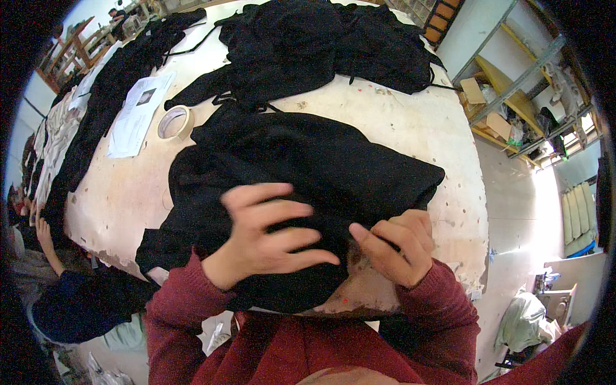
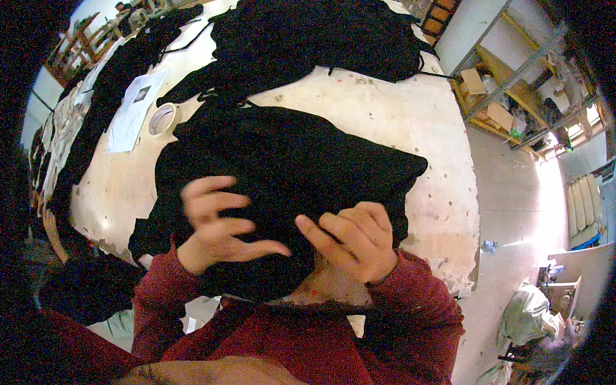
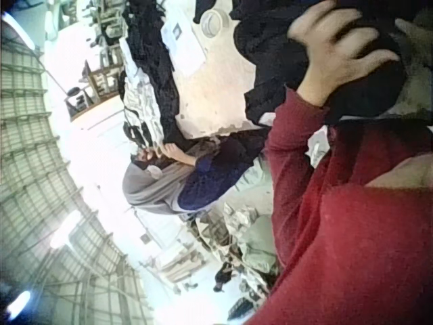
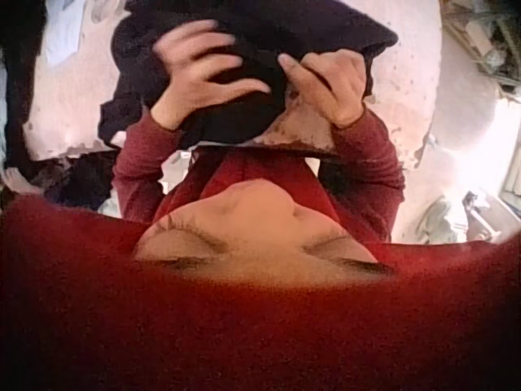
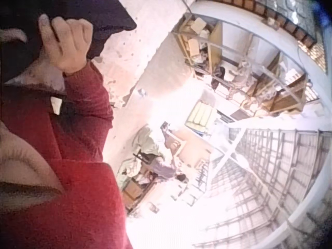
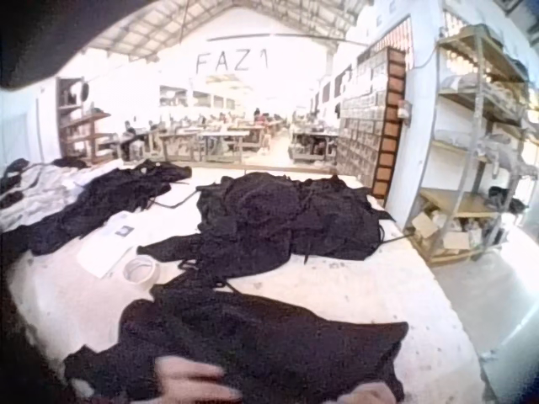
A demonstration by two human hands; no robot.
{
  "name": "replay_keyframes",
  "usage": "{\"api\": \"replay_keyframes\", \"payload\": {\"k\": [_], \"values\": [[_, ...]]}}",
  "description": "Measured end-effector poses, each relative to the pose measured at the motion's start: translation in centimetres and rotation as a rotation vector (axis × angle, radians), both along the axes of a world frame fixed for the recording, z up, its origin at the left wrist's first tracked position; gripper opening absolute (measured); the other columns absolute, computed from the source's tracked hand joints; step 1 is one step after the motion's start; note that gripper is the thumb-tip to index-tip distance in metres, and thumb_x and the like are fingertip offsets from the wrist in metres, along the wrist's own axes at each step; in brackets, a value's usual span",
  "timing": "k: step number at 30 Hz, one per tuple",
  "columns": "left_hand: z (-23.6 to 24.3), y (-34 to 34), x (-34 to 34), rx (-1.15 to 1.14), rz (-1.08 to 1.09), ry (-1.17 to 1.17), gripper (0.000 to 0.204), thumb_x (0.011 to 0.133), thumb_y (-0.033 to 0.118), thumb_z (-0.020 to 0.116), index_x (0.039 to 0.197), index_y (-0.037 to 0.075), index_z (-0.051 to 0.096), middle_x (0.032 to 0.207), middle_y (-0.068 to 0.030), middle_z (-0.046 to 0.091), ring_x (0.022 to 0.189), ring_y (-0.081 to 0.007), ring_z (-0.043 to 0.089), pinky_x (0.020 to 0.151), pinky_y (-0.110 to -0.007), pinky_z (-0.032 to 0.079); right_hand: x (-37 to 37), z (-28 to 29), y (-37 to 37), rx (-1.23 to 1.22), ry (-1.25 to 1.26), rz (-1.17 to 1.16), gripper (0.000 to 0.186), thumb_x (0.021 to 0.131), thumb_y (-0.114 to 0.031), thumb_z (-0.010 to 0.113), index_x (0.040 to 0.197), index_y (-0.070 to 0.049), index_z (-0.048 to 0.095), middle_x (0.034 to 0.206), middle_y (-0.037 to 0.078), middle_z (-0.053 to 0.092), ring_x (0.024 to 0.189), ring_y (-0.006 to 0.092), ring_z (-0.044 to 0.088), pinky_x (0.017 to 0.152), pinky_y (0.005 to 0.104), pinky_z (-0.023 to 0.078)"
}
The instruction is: The person applies small pieces of white tape to the inside of a black garment, smoothing each piece by hand. They repeatedly lift, turn, and press the fabric to secure the tape, then fold the garment and place it on the table.
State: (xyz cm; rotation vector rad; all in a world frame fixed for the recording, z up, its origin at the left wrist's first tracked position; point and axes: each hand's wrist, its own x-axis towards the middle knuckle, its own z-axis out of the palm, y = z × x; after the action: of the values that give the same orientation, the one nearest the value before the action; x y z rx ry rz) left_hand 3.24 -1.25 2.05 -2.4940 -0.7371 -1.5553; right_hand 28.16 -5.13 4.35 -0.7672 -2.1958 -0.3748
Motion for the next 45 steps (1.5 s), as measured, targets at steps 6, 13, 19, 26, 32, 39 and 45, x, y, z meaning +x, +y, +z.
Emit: {"api": "replay_keyframes", "payload": {"k": [6, 13, 19, 26, 32, 39, 45], "values": [[0.2, 1.0, -0.9, -0.082, -0.313, -0.006, 0.024, 0.067, 0.006, 0.076, 0.091, 0.008, 0.071, 0.089, -0.0057, 0.064, 0.078, -0.0232, 0.064, 0.059, -0.033, 0.051, -0.8, 0.3, -0.8, -0.092, 0.023, -0.001, 0.041, 0.066, 0.004, 0.078, 0.105, -0.006, 0.071, 0.093, 0.004, 0.061, 0.078, 0.0198, 0.061, 0.068, 0.0337, 0.047], [1.1, 0.5, -4.2, -0.164, -0.330, 0.004, 0.022, 0.060, 0.006, 0.073, 0.082, 0.004, 0.071, 0.094, -0.0066, 0.063, 0.080, -0.0287, 0.066, 0.060, -0.034, 0.054, -0.5, 0.3, -0.7, -0.139, 0.067, 0.011, 0.040, 0.064, 0.010, 0.076, 0.102, -0.003, 0.070, 0.095, 0.008, 0.063, 0.080, 0.0226, 0.064, 0.067, 0.0336, 0.050], [1.5, 0.5, -4.6, -0.156, -0.280, -0.028, 0.017, 0.062, 0.004, 0.074, 0.079, 0.004, 0.071, 0.092, -0.0060, 0.061, 0.082, -0.0285, 0.067, 0.062, -0.033, 0.055, 0.4, 0.4, -0.9, -0.168, 0.032, 0.034, 0.042, 0.071, -0.005, 0.066, 0.113, 0.001, 0.069, 0.108, 0.012, 0.063, 0.091, 0.0254, 0.064, 0.075, 0.0388, 0.051], [1.7, 0.5, -5.0, -0.155, -0.270, -0.053, 0.017, 0.061, 0.003, 0.077, 0.077, 0.003, 0.071, 0.091, -0.0071, 0.059, 0.080, -0.0295, 0.068, 0.062, -0.033, 0.055, 0.6, 0.1, -1.0, -0.132, 0.082, 0.038, 0.044, 0.068, -0.012, 0.074, 0.110, 0.001, 0.069, 0.106, 0.014, 0.064, 0.090, 0.0269, 0.064, 0.076, 0.0386, 0.050], [1.5, 0.4, -4.6, -0.199, -0.270, -0.149, 0.017, 0.060, -0.002, 0.079, 0.073, 0.002, 0.070, 0.091, -0.0080, 0.059, 0.079, -0.0288, 0.068, 0.061, -0.031, 0.057, 0.2, 0.2, -0.7, -0.108, 0.066, -0.014, 0.035, 0.068, 0.011, 0.077, 0.098, -0.002, 0.065, 0.096, 0.011, 0.062, 0.079, 0.0254, 0.063, 0.066, 0.0357, 0.050], [1.0, 0.5, -4.7, -0.220, -0.253, -0.202, 0.014, 0.063, -0.002, 0.080, 0.073, 0.001, 0.070, 0.093, -0.0099, 0.058, 0.078, -0.0289, 0.068, 0.062, -0.032, 0.058, 0.4, 0.0, -0.7, -0.117, 0.031, -0.007, 0.037, 0.068, 0.006, 0.075, 0.103, -0.002, 0.066, 0.101, 0.012, 0.062, 0.084, 0.0261, 0.063, 0.070, 0.0372, 0.050], [0.7, 0.8, -4.6, -0.208, -0.267, -0.236, 0.013, 0.064, -0.003, 0.080, 0.071, 0.000, 0.069, 0.093, -0.0115, 0.058, 0.078, -0.0298, 0.068, 0.062, -0.033, 0.058, 0.8, -0.2, -0.9, -0.130, 0.038, 0.020, 0.042, 0.066, -0.004, 0.071, 0.108, -0.001, 0.069, 0.109, 0.013, 0.062, 0.094, 0.0265, 0.063, 0.078, 0.0395, 0.050]]}}
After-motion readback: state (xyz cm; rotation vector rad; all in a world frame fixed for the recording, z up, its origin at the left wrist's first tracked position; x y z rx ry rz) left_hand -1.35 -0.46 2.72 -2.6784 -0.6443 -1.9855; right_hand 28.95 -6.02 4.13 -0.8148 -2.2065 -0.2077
